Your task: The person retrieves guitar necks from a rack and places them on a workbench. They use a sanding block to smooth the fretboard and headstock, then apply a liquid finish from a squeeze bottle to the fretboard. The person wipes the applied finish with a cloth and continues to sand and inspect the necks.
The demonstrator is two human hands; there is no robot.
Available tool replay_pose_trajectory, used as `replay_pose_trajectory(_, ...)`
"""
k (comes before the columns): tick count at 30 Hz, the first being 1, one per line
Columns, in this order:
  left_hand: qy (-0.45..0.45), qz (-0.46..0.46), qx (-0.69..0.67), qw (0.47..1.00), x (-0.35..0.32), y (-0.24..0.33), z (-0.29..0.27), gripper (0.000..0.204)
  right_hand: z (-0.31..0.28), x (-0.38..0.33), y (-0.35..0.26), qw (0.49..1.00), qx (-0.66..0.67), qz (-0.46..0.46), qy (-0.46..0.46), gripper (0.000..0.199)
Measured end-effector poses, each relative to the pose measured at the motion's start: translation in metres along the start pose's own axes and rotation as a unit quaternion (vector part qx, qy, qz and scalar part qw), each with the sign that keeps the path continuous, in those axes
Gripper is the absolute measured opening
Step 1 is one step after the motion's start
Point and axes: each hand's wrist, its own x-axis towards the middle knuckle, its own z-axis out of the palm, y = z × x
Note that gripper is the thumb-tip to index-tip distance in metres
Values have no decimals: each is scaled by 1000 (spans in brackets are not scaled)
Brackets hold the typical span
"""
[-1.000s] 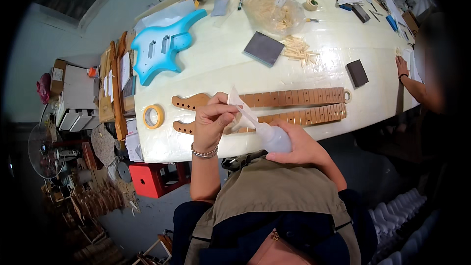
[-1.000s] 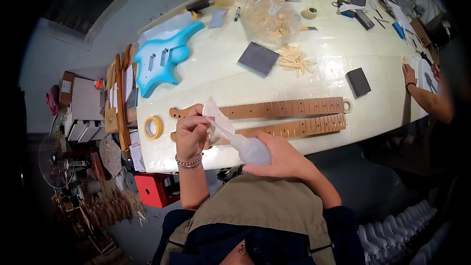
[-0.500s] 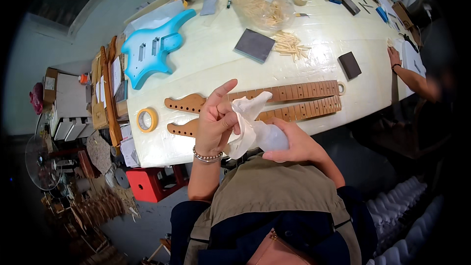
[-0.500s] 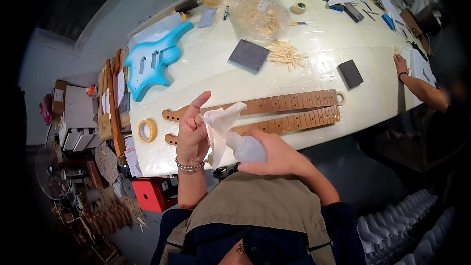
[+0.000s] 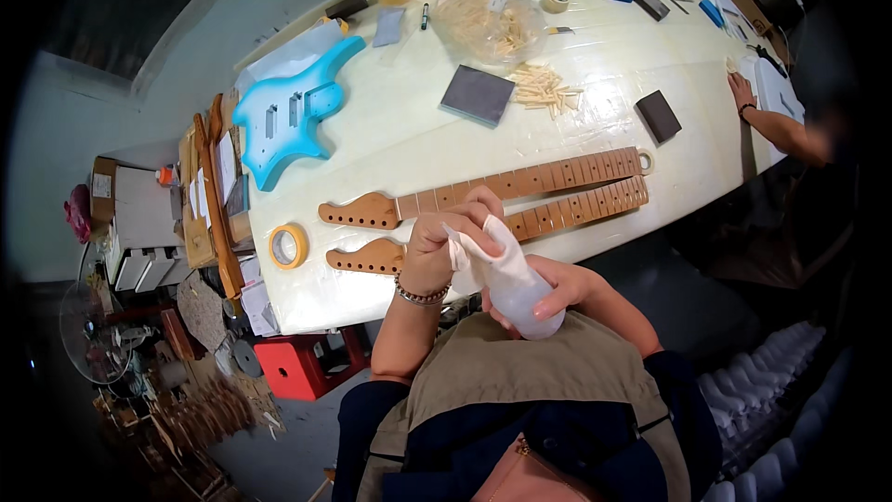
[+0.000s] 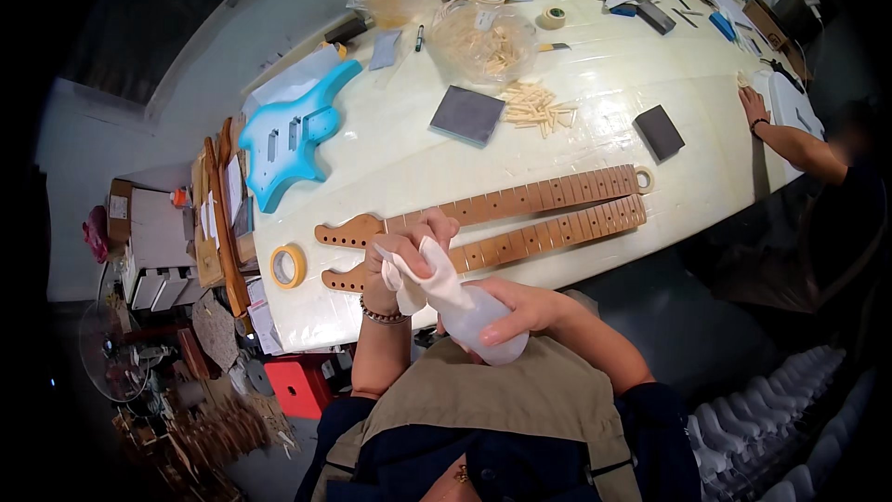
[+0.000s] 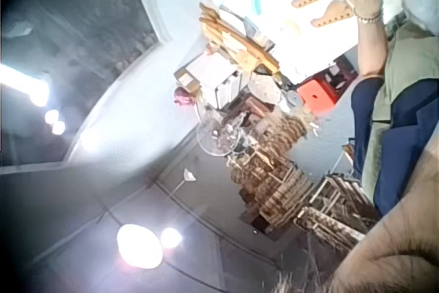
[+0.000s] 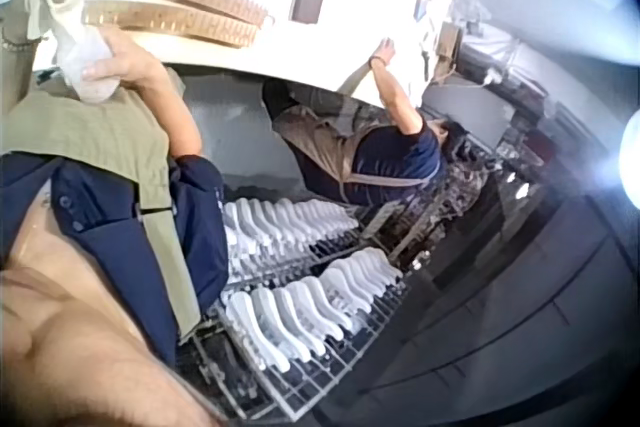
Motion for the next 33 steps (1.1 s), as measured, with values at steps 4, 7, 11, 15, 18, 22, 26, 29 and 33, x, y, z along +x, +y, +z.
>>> replay_pose_trajectory(4,6,-1,68,998,-2,8,-1,41,-1,1,3,1000,5,-15,10,59)
replay_pose_trajectory(7,82,1,105,991,-6,16,7,39,13,1,-4,935,-287,-91,188,52)
replay_pose_trajectory(11,174,4,129,976,-11,16,9,34,28,10,-5,753,-529,-140,366,52)
replay_pose_trajectory(15,237,26,119,964,-7,14,19,29,25,16,0,584,-659,-203,429,52)
replay_pose_trajectory(18,225,32,118,967,-7,16,17,29,31,12,-12,787,-492,-150,340,51)
replay_pose_trajectory(22,174,36,99,979,-6,20,18,21,11,5,-10,997,-49,-15,63,52)
replay_pose_trajectory(26,167,10,31,985,-2,28,25,13,18,5,-14,984,-132,-43,111,49)
replay_pose_trajectory(29,181,14,49,982,-2,30,20,15,25,9,-17,892,-365,-120,238,49)
replay_pose_trajectory(33,216,30,120,969,-3,24,15,32,30,25,-7,507,-681,-258,460,54)
